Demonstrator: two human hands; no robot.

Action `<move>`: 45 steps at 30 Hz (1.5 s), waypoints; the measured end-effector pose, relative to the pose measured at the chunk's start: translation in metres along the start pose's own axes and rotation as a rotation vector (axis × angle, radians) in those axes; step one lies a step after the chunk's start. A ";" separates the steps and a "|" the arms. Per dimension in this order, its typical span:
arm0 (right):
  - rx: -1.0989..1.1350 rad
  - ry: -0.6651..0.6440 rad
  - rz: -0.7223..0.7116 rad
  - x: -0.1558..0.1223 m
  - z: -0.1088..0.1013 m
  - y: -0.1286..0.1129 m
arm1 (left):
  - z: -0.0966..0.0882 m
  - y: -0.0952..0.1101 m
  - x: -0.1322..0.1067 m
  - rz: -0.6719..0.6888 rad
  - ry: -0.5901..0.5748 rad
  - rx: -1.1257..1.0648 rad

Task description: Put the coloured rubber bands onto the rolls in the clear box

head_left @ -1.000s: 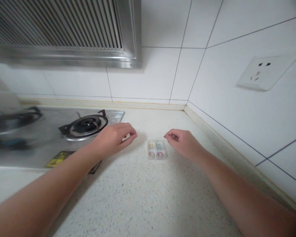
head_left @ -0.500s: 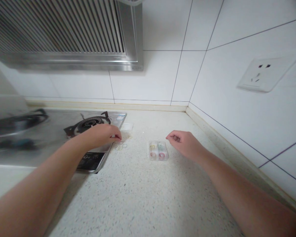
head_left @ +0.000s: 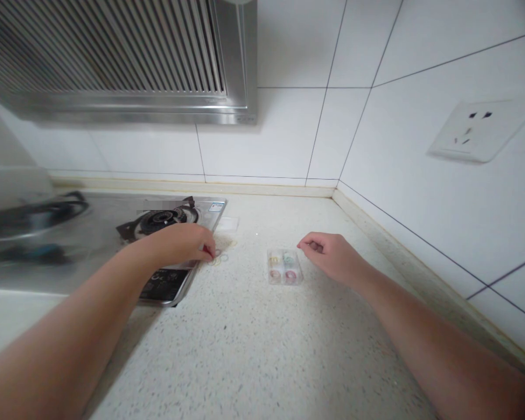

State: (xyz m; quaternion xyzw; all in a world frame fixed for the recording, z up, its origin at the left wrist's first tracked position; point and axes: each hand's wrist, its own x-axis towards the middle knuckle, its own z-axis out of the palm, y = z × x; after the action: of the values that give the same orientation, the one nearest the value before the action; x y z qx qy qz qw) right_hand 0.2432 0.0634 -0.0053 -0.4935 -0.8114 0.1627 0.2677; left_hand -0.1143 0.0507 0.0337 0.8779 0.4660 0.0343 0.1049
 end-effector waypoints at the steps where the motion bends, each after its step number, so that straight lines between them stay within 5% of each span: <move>1: 0.000 -0.002 0.000 0.000 0.000 0.000 | 0.000 0.001 0.000 -0.004 -0.013 0.009; 14: 0.011 -0.024 -0.010 -0.001 0.000 -0.001 | 0.002 0.017 0.002 -0.005 0.039 0.090; 23: 0.212 0.014 -0.007 -0.003 0.002 -0.014 | 0.024 0.067 0.014 -0.047 0.255 -0.433; 32: 0.417 -0.087 -0.097 -0.014 0.014 -0.037 | 0.045 0.095 0.025 -0.095 0.293 -0.841; 45: 0.495 -0.113 -0.168 -0.021 0.012 -0.053 | 0.039 0.116 0.022 -0.103 0.300 -1.021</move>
State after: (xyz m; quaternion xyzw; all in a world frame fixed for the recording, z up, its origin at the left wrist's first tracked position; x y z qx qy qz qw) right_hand 0.2056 0.0209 0.0070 -0.3339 -0.7987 0.3606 0.3473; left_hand -0.0020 -0.0002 0.0200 0.6765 0.4426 0.3766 0.4524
